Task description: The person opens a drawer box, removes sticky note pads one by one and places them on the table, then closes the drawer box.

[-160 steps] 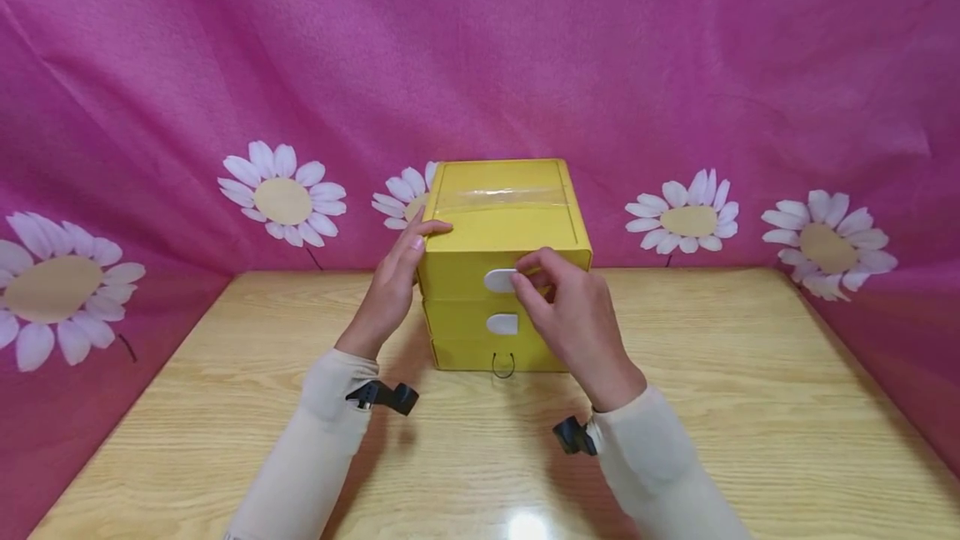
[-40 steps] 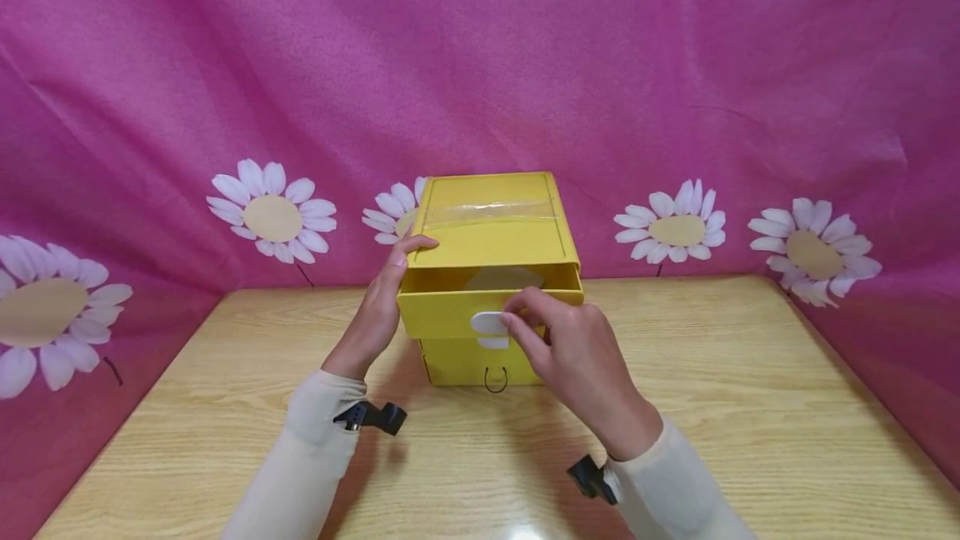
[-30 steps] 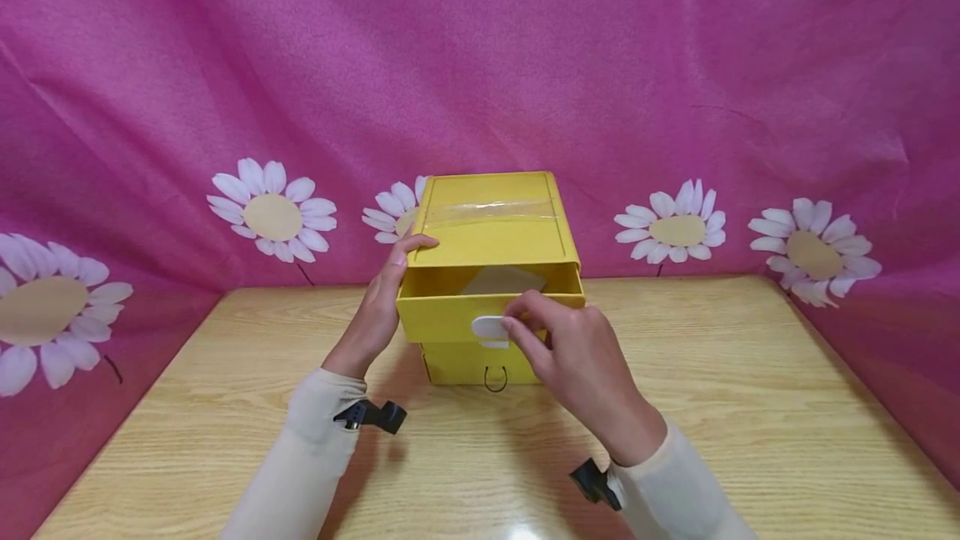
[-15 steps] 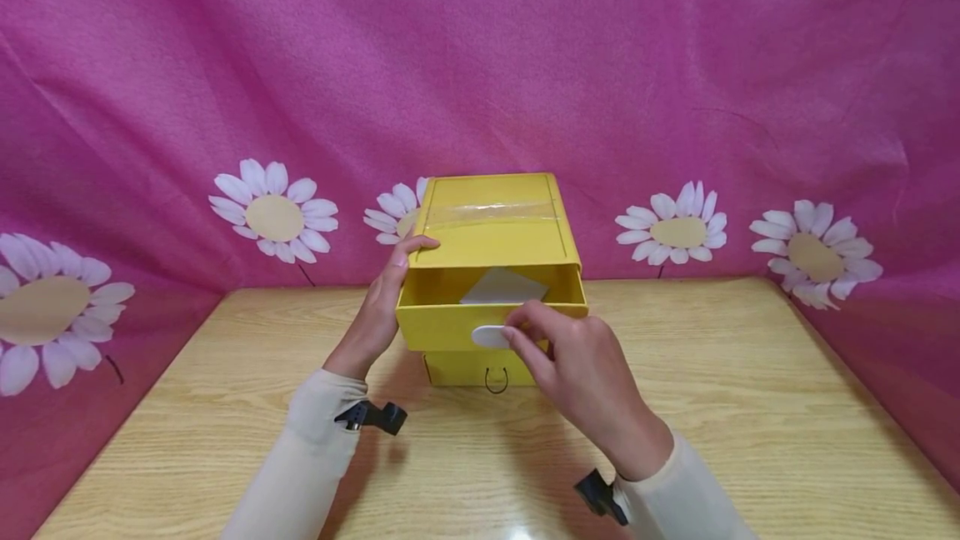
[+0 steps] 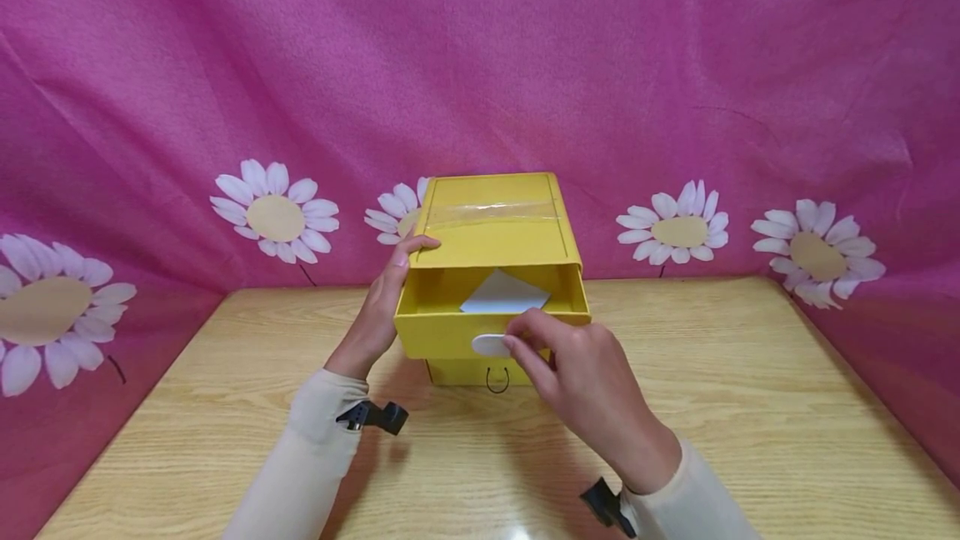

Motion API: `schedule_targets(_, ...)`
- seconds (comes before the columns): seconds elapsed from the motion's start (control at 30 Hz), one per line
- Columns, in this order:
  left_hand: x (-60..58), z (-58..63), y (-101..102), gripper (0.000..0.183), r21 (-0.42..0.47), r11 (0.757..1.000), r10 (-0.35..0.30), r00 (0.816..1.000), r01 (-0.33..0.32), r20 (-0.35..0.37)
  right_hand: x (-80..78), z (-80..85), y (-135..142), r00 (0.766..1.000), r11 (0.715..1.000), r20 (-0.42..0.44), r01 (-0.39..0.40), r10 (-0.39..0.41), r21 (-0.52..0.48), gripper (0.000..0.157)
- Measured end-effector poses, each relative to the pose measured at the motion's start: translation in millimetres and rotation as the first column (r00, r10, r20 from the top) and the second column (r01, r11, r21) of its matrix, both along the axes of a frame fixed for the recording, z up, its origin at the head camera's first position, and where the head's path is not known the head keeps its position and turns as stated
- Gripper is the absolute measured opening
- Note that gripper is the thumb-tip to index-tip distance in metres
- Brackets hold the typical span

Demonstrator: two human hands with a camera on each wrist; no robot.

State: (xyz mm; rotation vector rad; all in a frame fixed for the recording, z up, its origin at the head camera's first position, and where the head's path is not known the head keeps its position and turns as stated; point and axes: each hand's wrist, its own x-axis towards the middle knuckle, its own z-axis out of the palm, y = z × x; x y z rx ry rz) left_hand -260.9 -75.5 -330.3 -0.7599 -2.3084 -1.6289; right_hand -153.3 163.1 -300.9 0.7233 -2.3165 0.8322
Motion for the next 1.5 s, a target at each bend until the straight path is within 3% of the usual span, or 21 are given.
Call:
schedule_targets(0.97,-0.3,-0.2,2,0.044,0.000,1.000,0.022,1.000,-0.022,0.014,16.0,-1.2,3,0.998,1.000,-0.058,-0.027,0.027,0.006,0.021)
schedule_targets(1.5,0.2,-0.3,1,0.044,0.010,1.000,0.002,1.000,-0.002,0.008,21.9,-1.6,5,0.995,0.998,-0.084,-0.055,0.056,0.023,0.024)
